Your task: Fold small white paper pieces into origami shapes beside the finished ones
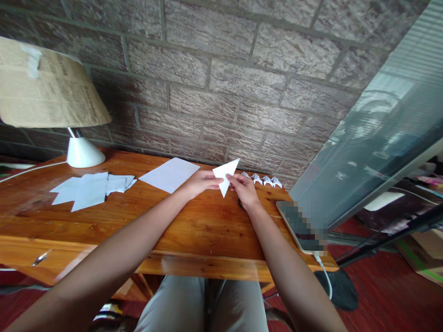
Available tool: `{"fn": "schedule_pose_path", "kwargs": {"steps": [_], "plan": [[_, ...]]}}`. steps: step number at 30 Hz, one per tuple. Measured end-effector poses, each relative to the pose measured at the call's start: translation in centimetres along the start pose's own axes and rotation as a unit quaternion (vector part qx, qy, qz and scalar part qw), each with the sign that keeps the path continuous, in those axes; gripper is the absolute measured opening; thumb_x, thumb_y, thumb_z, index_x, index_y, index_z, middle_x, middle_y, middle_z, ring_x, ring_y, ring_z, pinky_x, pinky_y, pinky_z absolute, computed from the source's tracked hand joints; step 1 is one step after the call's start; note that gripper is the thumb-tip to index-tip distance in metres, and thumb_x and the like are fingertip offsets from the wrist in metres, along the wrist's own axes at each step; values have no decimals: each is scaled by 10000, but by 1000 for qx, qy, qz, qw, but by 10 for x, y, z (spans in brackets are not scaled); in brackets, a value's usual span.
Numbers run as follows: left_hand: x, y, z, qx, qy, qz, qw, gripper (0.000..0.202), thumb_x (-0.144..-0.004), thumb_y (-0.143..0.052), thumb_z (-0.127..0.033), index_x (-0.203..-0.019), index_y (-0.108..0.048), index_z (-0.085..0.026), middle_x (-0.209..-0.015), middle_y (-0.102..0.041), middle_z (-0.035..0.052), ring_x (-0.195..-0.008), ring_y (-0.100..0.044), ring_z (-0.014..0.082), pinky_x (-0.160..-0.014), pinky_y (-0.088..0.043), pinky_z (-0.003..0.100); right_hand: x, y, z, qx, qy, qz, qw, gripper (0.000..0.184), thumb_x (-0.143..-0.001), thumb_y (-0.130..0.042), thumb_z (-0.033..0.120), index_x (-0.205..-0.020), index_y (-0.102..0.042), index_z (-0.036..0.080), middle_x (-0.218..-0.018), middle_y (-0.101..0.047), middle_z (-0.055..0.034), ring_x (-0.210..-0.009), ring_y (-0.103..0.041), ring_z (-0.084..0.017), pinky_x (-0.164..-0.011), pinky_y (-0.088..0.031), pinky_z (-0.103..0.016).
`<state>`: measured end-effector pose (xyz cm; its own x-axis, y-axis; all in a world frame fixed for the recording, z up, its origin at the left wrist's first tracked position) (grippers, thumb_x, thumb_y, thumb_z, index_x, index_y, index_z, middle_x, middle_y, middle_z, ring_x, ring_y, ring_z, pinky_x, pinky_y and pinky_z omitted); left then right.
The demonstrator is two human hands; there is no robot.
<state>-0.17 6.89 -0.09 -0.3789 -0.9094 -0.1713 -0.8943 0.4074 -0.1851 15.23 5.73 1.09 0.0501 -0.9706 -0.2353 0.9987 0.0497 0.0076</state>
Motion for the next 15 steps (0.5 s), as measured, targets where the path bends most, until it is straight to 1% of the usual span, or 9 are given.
{"fn": "schedule_pose_path", "kwargs": {"steps": [2, 4, 6, 7, 9, 12, 13, 15], "plan": [[-1, 0, 0, -4, -4, -12, 1000, 482, -588, -847, -390, -992, -737, -150, -1004, -737, 125, -942, -682, 268, -890, -521, 439, 0, -1, 0, -13, 0, -7, 1000, 371, -601, -779, 515, -677, -655, 174, -653, -604, -1, -605, -502, -106, -538, -395, -220], [-1, 1, -3, 6, -16, -36, 999, 480, -571, -855, -390, -971, -740, -149, -999, -738, 124, -935, -684, 266, -886, -523, 436, 0, -2, 1, -28, 6, -10, 1000, 363, -606, -780, 509, -669, -655, 174, -643, -597, 1, -598, -495, -103, -532, -387, -219], [-2, 4, -5, 19, -24, -60, 998, 471, -552, -865, -378, -946, -743, -152, -981, -742, 116, -916, -688, 253, -886, -524, 426, -1, -2, 1, -40, 13, -15, 999, 352, -606, -785, 499, -653, -652, 176, -637, -596, 2, -592, -494, -102, -531, -382, -224], [-1, 4, -6, 24, -24, -62, 997, 467, -544, -871, -365, -942, -742, -157, -978, -742, 110, -910, -688, 245, -890, -523, 421, -1, -1, 1, -45, 16, -20, 999, 349, -605, -785, 497, -646, -649, 179, -635, -597, 2, -590, -496, -104, -533, -382, -229], [0, 1, -4, 23, -10, -42, 999, 459, -536, -877, -337, -940, -742, -166, -974, -743, 103, -900, -686, 230, -896, -520, 414, -2, 1, 0, -53, 21, -31, 998, 345, -609, -779, 499, -628, -637, 185, -627, -594, 5, -583, -499, -107, -533, -382, -238], [4, -8, 2, -2, 37, 16, 999, 405, -577, -856, -341, -915, -747, -146, -934, -742, 117, -859, -682, 221, -881, -522, 419, -4, 4, -2, -66, 21, -43, 997, 347, -624, -762, 509, -617, -626, 190, -620, -592, 7, -573, -498, -110, -521, -373, -243], [6, -11, 3, -10, 43, 27, 999, 388, -599, -842, -353, -909, -749, -139, -916, -741, 121, -847, -680, 219, -873, -523, 417, -4, 5, -3, -69, 21, -47, 996, 347, -626, -759, 512, -624, -628, 190, -623, -594, 6, -573, -498, -111, -517, -370, -243], [7, -14, 3, -22, 36, 33, 999, 361, -627, -822, -365, -896, -750, -136, -891, -739, 120, -842, -676, 216, -862, -522, 404, -5, 6, -4, -71, 20, -57, 996, 348, -626, -756, 518, -652, -640, 190, -628, -597, 6, -568, -492, -110, -511, -366, -242]]}}
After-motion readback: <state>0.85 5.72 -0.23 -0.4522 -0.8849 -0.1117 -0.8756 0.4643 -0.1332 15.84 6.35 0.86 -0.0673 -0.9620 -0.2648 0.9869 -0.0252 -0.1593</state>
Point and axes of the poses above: each hand's wrist, its own x-axis away from the middle knuckle, its own y-axis out of the back of the hand, z = x × y, the point moved 5 cm from there along -x, towards the middle knuckle
